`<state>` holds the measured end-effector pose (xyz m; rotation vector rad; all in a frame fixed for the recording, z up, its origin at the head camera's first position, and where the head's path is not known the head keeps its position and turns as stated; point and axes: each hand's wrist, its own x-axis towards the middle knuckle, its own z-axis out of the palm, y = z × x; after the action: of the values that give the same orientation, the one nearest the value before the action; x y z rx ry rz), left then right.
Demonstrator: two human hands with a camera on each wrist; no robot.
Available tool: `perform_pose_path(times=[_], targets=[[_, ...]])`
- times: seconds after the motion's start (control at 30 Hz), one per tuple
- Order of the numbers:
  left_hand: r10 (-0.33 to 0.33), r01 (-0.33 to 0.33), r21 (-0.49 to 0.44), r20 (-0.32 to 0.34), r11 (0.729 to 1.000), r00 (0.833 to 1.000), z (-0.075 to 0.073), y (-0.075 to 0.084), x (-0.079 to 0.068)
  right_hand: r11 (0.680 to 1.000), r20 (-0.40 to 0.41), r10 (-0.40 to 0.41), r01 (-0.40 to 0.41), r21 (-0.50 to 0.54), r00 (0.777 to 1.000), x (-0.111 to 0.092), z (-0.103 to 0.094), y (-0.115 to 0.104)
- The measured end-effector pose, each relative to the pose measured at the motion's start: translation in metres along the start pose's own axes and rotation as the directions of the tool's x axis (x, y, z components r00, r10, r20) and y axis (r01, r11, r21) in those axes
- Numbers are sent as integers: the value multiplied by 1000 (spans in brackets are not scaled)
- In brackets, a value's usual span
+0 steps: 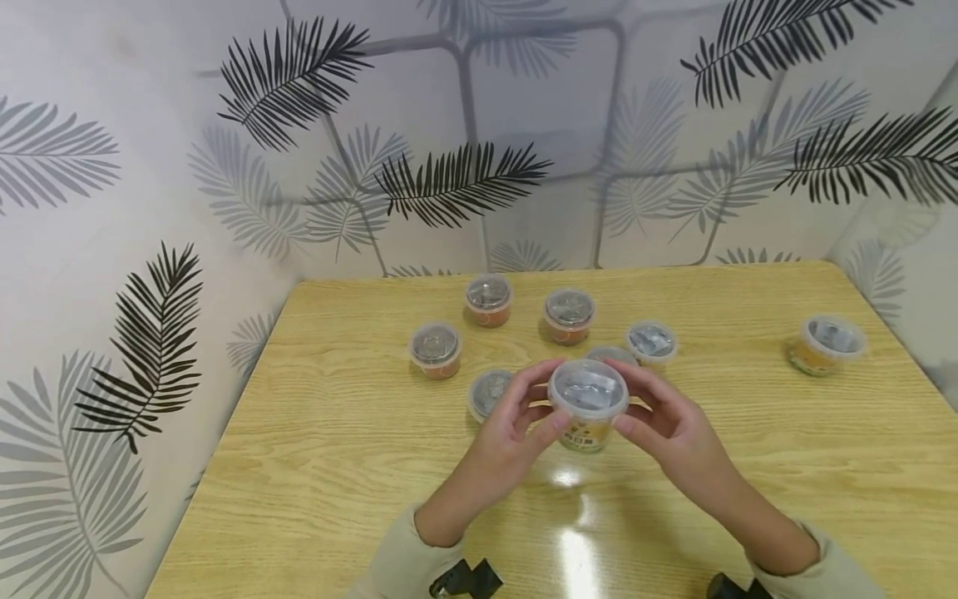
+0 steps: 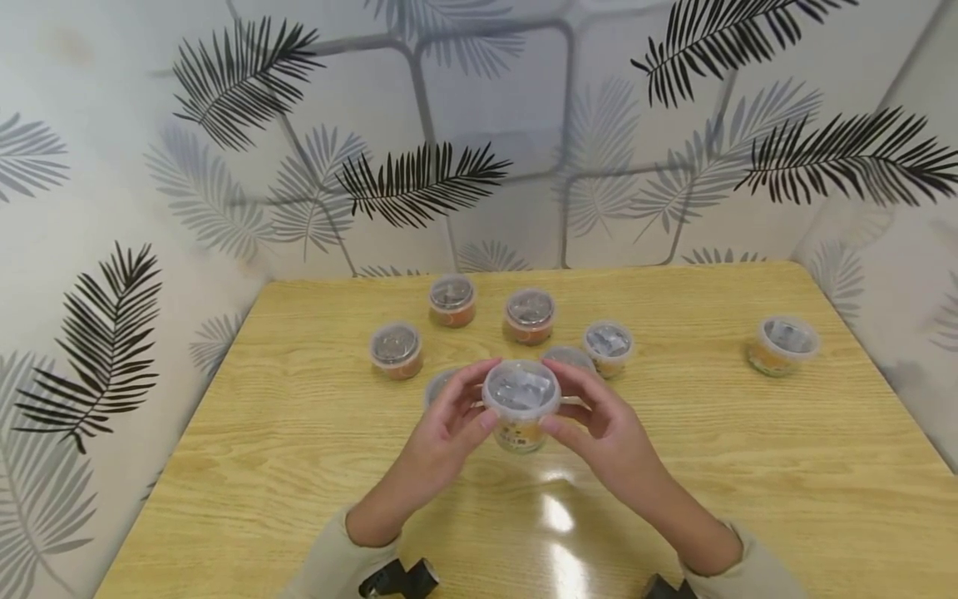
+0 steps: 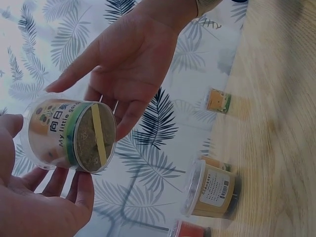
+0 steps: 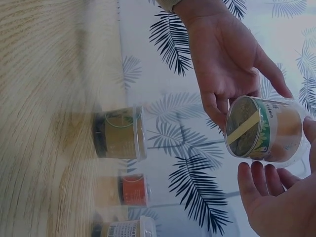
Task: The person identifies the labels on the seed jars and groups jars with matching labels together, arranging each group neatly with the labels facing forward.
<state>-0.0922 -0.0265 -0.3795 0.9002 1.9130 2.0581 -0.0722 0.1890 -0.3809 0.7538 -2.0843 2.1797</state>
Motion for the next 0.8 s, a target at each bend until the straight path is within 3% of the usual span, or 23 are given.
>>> perform_pose_path(times=[0.27, 0.53, 0.8], targets=[[17, -17, -3, -18, 1000, 1000, 1, 0, 1, 1000, 6, -7, 7, 24, 1000, -2, -2, 1], [34, -34, 22, 29, 999, 999, 3, -4, 1, 997, 80, 74, -75, 14, 994, -3, 2, 0], [10, -10, 34, 24, 999, 1000, 4, -4, 1, 999, 92, 46, -44, -27, 995, -2, 2, 2]])
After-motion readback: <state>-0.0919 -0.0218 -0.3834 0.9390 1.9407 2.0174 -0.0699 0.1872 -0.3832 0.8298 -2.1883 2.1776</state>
